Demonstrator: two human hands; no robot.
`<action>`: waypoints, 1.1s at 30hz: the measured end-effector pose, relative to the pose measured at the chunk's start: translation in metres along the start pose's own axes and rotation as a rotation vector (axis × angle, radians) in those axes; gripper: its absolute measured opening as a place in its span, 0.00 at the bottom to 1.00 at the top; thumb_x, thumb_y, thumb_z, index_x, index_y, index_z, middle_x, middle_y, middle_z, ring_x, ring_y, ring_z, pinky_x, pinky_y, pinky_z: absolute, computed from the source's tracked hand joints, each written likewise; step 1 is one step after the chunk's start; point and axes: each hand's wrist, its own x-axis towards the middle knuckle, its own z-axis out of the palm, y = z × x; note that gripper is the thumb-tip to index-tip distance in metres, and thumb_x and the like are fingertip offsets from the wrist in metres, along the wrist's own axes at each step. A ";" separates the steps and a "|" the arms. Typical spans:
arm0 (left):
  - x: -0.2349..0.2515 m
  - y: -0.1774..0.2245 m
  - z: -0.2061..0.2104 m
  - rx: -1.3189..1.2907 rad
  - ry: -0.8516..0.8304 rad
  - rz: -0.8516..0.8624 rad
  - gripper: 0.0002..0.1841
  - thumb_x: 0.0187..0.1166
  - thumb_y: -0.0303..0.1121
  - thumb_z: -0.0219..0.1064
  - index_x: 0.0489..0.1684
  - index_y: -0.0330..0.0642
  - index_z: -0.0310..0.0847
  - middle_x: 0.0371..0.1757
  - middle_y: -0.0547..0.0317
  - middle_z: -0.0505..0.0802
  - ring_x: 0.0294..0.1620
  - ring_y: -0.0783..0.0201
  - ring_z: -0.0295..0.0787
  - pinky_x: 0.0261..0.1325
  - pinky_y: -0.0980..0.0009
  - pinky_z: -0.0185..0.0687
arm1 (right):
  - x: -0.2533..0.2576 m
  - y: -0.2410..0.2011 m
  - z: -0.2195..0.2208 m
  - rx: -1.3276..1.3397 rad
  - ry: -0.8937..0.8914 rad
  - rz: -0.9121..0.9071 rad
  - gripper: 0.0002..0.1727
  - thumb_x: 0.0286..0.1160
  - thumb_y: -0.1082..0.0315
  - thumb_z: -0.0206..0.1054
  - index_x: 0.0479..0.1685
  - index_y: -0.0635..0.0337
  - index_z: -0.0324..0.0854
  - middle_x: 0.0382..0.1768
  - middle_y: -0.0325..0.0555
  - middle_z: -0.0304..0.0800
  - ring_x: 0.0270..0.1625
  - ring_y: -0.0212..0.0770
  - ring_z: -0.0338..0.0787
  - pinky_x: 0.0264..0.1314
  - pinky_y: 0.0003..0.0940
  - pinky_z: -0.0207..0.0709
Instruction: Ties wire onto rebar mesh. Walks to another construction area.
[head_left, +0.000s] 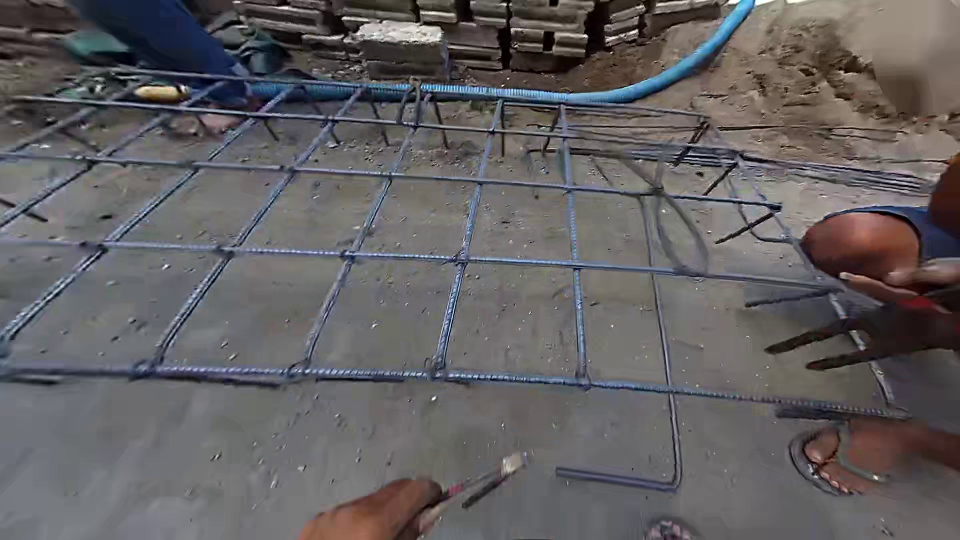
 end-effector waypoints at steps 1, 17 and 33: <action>-0.002 -0.002 0.003 -0.051 0.056 -0.021 0.14 0.89 0.33 0.57 0.51 0.34 0.89 0.38 0.41 0.93 0.33 0.41 0.91 0.35 0.39 0.83 | -0.001 0.006 0.008 0.055 -0.080 0.053 0.38 0.70 0.45 0.76 0.78 0.51 0.69 0.62 0.47 0.90 0.64 0.50 0.90 0.73 0.47 0.81; 0.011 -0.084 0.064 -0.046 -0.061 -0.201 0.22 0.95 0.42 0.46 0.47 0.31 0.80 0.33 0.39 0.86 0.38 0.41 0.87 0.42 0.43 0.78 | -0.090 0.048 0.243 -0.126 -0.780 0.450 0.42 0.82 0.25 0.32 0.48 0.52 0.79 0.19 0.32 0.79 0.18 0.27 0.82 0.22 0.26 0.79; 0.014 -0.104 0.062 -0.007 -0.102 -0.305 0.23 0.96 0.46 0.43 0.45 0.38 0.79 0.28 0.48 0.83 0.34 0.46 0.84 0.40 0.48 0.75 | -0.096 0.085 0.299 -0.626 -0.990 0.594 0.30 0.94 0.45 0.36 0.59 0.57 0.78 0.23 0.47 0.86 0.26 0.49 0.89 0.35 0.51 0.82</action>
